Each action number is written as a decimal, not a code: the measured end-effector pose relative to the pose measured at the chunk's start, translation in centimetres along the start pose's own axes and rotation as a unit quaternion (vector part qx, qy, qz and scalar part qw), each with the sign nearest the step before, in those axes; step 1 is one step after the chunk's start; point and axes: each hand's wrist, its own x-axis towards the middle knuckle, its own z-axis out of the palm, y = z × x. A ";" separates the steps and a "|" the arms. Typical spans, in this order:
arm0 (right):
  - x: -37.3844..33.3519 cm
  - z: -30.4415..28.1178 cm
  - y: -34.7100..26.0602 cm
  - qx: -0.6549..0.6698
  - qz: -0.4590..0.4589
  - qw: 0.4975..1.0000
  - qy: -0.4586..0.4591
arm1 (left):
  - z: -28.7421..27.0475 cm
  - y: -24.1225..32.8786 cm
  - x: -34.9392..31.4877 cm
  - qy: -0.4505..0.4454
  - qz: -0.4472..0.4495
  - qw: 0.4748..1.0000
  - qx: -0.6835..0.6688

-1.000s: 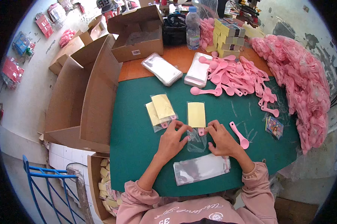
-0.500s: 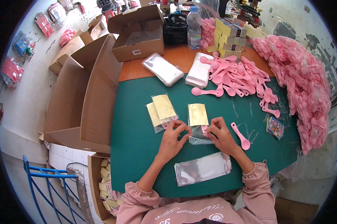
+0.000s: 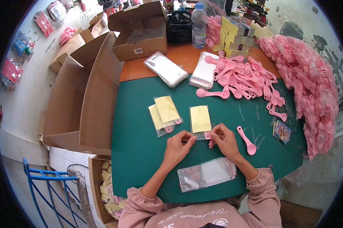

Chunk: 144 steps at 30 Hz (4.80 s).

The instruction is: The person repeatedly places pink plastic spoons and small printed cards into clear plastic bags, then seals them. The person stacks the completed packages on the table. The person handles the items one at a time throughout the episode.

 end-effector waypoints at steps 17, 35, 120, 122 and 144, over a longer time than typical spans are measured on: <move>0.0 0.7 -0.2 -0.020 -0.008 0.999 0.048 | 0.7 -0.7 0.0 0.039 -0.004 0.992 -0.116; -2.9 -6.1 -1.8 -0.610 -0.046 0.780 0.134 | -1.6 -1.2 1.2 0.102 0.259 0.784 0.555; -10.1 -30.4 2.3 -0.519 0.097 0.708 0.469 | -2.8 4.2 -0.1 -0.242 0.096 0.897 -0.358; -10.2 -27.7 0.6 -0.541 0.073 0.683 0.485 | -2.8 4.7 -0.3 -0.234 0.069 0.918 -0.314; -3.7 -2.1 -10.5 -0.399 -0.213 0.890 -0.052 | 0.0 4.4 0.7 -0.305 0.081 0.949 -0.009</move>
